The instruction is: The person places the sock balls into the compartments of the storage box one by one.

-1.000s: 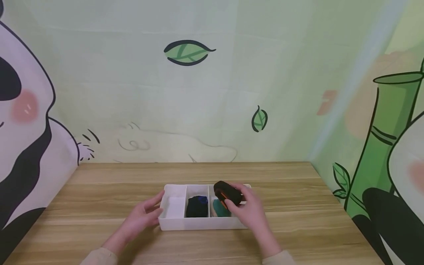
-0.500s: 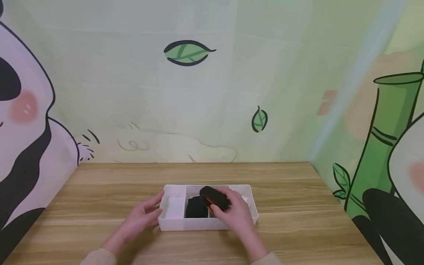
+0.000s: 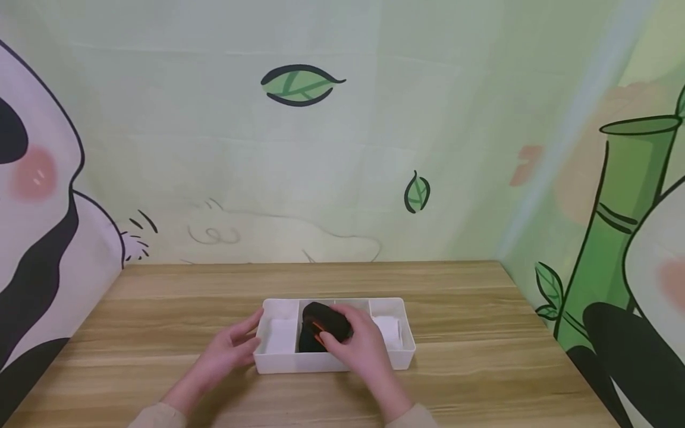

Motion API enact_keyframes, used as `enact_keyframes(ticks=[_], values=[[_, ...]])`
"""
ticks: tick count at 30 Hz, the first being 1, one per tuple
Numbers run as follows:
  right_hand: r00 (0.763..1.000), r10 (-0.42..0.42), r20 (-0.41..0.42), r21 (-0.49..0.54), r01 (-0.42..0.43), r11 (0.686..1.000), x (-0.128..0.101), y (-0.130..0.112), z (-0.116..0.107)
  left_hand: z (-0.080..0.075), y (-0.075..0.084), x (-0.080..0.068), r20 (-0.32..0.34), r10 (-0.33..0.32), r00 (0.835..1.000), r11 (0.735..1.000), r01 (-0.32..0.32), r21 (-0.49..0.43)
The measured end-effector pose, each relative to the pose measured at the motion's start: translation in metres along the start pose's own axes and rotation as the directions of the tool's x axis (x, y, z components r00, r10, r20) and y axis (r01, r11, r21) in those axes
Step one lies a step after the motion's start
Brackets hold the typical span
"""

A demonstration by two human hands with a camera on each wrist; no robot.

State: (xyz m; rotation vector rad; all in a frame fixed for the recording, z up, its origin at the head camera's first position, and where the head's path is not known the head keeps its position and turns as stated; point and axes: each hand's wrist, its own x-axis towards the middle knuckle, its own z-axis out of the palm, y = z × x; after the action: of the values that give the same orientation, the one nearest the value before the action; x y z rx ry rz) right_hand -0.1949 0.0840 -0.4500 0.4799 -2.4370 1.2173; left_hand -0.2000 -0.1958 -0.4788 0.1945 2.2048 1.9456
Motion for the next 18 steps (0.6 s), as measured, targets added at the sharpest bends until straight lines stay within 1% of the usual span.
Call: enact_keyframes(ticks=[6, 13, 18], values=[[1.0, 0.013, 0.025, 0.017, -0.013, 1.0, 0.007, -0.009, 0.009, -0.001, 0.0, -0.001, -0.001, 0.003, 1.0, 1.0, -0.003, 0.02], [0.998, 0.033, 0.062, -0.036, -0.031, 0.999, 0.014, -0.015, 0.02, 0.0, 0.0, 0.0, 0.003, 0.002, 1.0, 1.0, -0.003, 0.022], [0.997, 0.034, 0.075, -0.052, -0.03, 0.998, 0.02, -0.018, 0.025, 0.0, 0.0, -0.001, 0.009, 0.003, 1.0, 1.0, -0.003, 0.027]])
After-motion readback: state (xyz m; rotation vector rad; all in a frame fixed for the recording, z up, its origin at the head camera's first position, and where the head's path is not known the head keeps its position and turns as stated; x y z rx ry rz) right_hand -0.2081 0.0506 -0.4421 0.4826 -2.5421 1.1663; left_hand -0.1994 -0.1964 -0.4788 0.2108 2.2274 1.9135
